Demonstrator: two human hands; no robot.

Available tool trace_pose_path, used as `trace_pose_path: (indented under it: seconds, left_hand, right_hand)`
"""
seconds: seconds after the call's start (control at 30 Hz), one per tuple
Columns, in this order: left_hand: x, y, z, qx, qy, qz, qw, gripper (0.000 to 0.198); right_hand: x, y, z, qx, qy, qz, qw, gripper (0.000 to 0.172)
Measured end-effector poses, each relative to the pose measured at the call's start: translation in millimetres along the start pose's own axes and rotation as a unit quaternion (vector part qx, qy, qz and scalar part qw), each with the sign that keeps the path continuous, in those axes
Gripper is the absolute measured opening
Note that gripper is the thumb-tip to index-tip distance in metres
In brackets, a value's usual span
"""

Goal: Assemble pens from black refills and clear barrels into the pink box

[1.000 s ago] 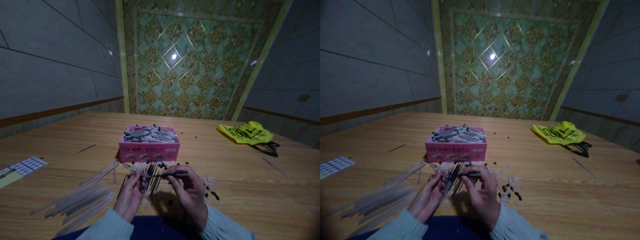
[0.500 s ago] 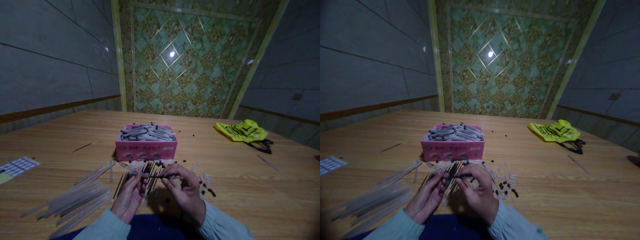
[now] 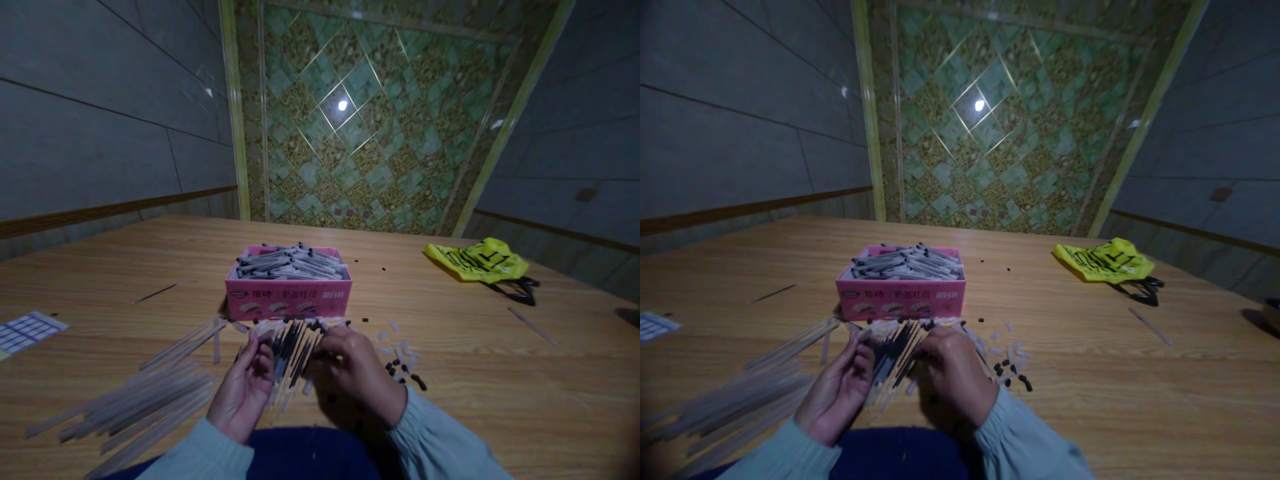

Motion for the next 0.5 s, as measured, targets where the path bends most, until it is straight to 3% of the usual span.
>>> trace_pose_path:
  seconds: [0.13, 0.23, 0.37, 0.5]
  left_hand:
    - [0.2, 2, -2, -0.006, 0.013, 0.018, 1.000, 0.022]
    - [0.2, 2, -2, -0.006, 0.004, 0.015, 1.000, 0.020]
    - [-0.9, 1, -1, 0.004, -0.009, 0.001, 1.000, 0.019]
    - [-3.7, -3, 0, 0.008, -0.001, -0.047, 0.999, 0.017]
  right_hand:
    - [12, 5, 3, -0.011, -0.041, 0.102, 0.994, 0.013]
    - [22, 11, 7, -0.010, -0.107, 0.146, 0.984, 0.006]
    - [29, 17, 13, 0.003, -0.169, 0.208, 0.963, 0.012]
    - [30, 15, 12, 0.028, -0.174, 0.142, 0.974, 0.012]
Point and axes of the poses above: each hand's wrist, its own z-axis away from the middle knuckle, its own x-axis out of the palm, y = z × x, the point moved 8 cm from there along -z, towards the middle knuckle, and after that the axes turned 15 degrees about x, right-handed, at the moved point
